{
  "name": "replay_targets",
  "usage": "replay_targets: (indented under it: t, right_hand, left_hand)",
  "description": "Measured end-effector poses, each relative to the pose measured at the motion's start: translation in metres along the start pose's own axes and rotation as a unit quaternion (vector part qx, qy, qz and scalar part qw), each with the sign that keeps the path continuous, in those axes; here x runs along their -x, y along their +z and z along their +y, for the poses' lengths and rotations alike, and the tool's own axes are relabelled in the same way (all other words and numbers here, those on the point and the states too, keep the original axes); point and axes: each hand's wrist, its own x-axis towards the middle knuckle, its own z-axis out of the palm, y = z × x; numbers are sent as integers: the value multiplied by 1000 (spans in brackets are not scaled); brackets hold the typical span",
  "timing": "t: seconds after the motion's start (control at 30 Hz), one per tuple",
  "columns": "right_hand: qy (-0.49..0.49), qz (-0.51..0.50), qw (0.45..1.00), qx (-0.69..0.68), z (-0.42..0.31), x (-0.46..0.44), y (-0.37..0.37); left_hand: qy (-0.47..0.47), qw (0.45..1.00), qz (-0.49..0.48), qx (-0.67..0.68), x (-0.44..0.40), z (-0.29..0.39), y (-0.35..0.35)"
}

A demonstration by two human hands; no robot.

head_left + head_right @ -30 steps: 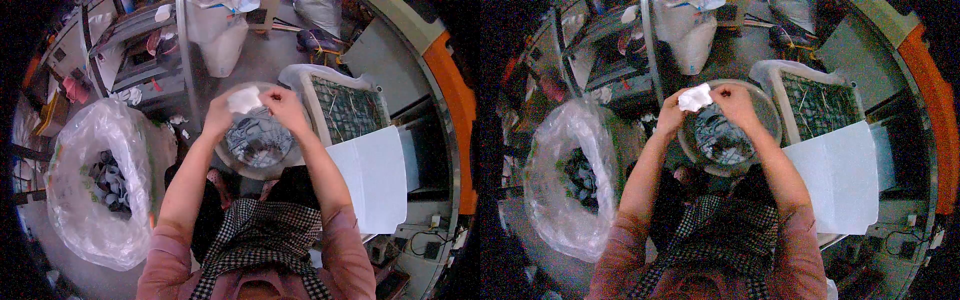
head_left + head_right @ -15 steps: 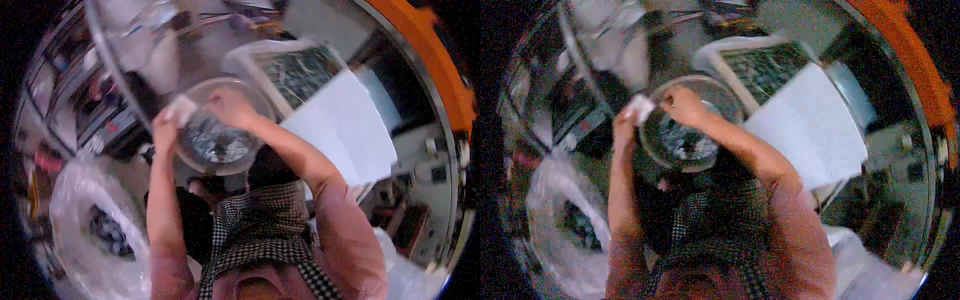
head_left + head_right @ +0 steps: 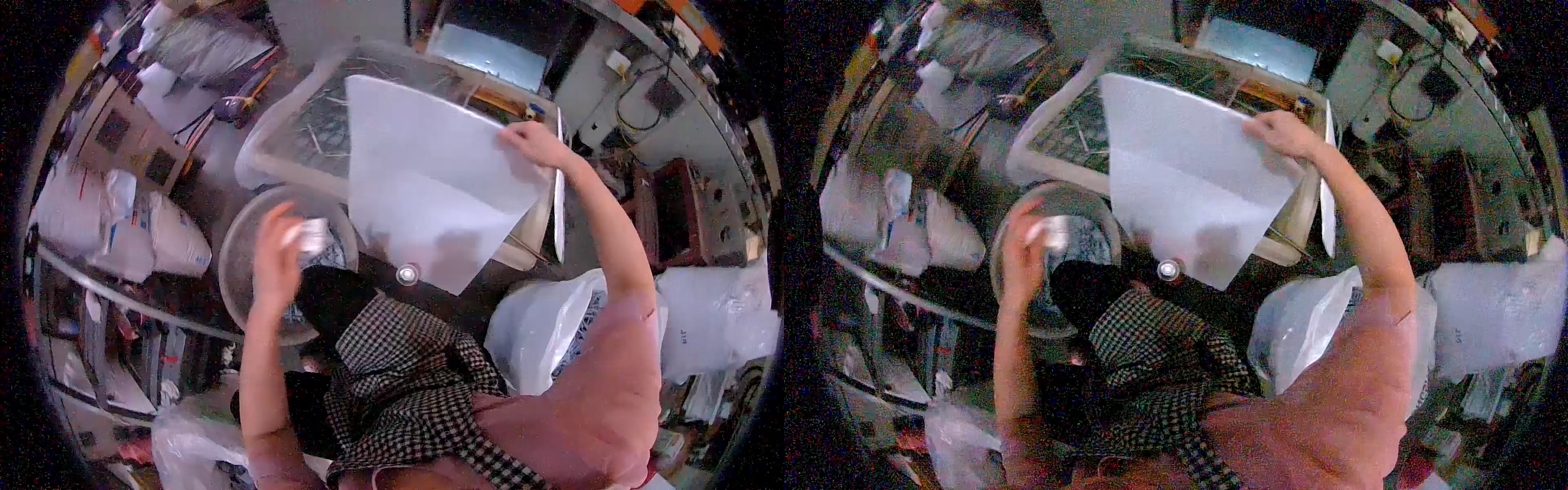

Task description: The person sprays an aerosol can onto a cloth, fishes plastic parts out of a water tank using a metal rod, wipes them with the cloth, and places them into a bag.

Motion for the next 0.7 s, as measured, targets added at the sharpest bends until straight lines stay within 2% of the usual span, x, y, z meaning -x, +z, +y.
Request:
replay_targets:
  t: [0.03,0.07,0.1,0.13,0.2,0.23,0.3,0.37,0.4,0.47,0.57,0.7]
  right_hand:
    - [-11,-47,998,-34,-41,23,-15]
    - [-50,-82,992,-81,-61,44,-26]
    - [-88,-116,981,-128,-70,56,-34]
    - [-80,-113,981,-133,-64,63,-35]
    - [-59,-249,899,-355,-45,25,-23]
    - [-56,-246,899,-357,-29,18,-13]
    - [-12,-200,973,-115,33,-3,28]
    - [20,-198,965,173,87,-1,84]
    - [35,-287,933,214,128,0,134]
    - [17,-376,904,205,164,15,192]
    - [63,-343,920,180,216,35,278]
    - [117,-330,927,134,207,48,281]
  left_hand:
    - [24,998,-48,-16,-23,38,14]
    - [64,993,-92,29,-38,57,34]
    - [82,988,-123,40,-54,91,43]
    - [101,982,-154,50,-66,122,48]
    - [98,974,-202,41,-104,103,73]
    - [93,968,-234,18,-108,104,76]
    - [83,966,-246,-14,-103,104,81]
    - [62,959,-265,-80,-90,100,80]
    - [62,958,-266,-82,-78,96,81]
    - [73,962,-259,-47,-67,96,76]
    - [64,963,-258,-38,-58,95,79]
    - [66,961,-268,-7,-55,92,80]
